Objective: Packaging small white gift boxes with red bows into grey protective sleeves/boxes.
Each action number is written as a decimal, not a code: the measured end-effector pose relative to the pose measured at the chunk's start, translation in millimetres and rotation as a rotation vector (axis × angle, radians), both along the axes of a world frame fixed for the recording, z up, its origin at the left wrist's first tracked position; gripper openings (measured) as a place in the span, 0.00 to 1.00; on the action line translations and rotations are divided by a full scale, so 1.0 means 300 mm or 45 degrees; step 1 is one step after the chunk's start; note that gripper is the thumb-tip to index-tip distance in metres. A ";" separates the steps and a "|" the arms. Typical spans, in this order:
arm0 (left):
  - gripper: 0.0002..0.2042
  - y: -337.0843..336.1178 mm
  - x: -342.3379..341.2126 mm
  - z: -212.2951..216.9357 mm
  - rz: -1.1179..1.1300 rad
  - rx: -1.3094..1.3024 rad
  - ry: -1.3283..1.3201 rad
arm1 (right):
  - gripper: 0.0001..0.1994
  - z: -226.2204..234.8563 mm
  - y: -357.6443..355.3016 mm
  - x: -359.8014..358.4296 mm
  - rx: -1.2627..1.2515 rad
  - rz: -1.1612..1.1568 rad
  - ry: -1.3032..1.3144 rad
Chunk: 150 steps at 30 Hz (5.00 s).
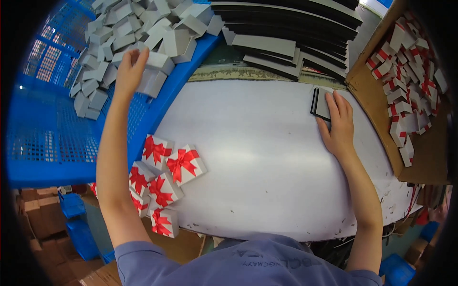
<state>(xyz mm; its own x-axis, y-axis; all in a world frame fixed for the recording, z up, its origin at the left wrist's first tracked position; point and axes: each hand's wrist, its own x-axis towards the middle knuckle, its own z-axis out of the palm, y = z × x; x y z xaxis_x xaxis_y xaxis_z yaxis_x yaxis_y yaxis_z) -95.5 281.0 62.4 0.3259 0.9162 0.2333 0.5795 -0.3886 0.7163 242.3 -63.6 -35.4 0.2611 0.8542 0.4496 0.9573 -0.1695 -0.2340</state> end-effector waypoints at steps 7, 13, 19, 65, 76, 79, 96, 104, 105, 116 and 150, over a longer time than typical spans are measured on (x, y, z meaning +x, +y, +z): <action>0.35 0.205 0.179 -0.023 -0.030 -0.343 0.088 | 0.31 0.005 0.000 0.004 -0.004 -0.006 0.012; 0.29 0.029 0.180 -0.065 -0.351 -0.209 0.073 | 0.31 0.015 0.003 -0.009 0.017 0.001 -0.006; 0.21 -0.270 0.259 -0.097 -0.611 0.105 0.275 | 0.29 0.000 -0.006 -0.009 0.038 0.061 -0.026; 0.42 -1.111 0.278 -0.375 -1.417 0.353 -0.295 | 0.27 0.115 -0.415 -0.142 -0.092 0.509 0.115; 0.30 -1.072 0.247 -0.279 -1.342 0.354 0.239 | 0.15 0.152 -0.360 0.106 0.403 -0.051 0.914; 0.45 -1.077 0.292 -0.339 -1.191 0.277 -0.238 | 0.15 0.173 -0.329 -0.148 0.206 0.112 2.298; 0.51 -1.073 0.384 -0.273 -1.351 0.199 -0.043 | 0.08 0.137 -0.303 -0.216 -0.210 0.295 0.153; 0.56 -1.052 0.326 -0.353 -1.140 0.038 -0.344 | 0.39 0.134 -0.361 -0.165 -0.114 0.456 0.498; 0.57 -1.050 0.326 -0.357 -1.155 -0.091 -0.445 | 0.38 0.127 -0.356 -0.132 -0.082 0.431 0.489; 0.47 -1.068 0.347 -0.249 -1.312 0.264 0.197 | 0.39 0.076 -0.402 -0.215 -0.220 0.559 0.232; 0.20 -1.141 0.396 -0.312 -1.215 -0.209 -0.250 | 0.12 0.160 -0.391 -0.195 -0.215 0.897 0.124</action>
<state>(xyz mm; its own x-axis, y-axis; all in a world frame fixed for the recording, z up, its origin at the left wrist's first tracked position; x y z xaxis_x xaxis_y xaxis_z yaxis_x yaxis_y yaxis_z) 23.3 -61.4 -31.1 0.9140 0.3150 0.2559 -0.0603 -0.5182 0.8531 183.7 -180.8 12.5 -0.3439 0.8899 0.2997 0.8286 0.4378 -0.3490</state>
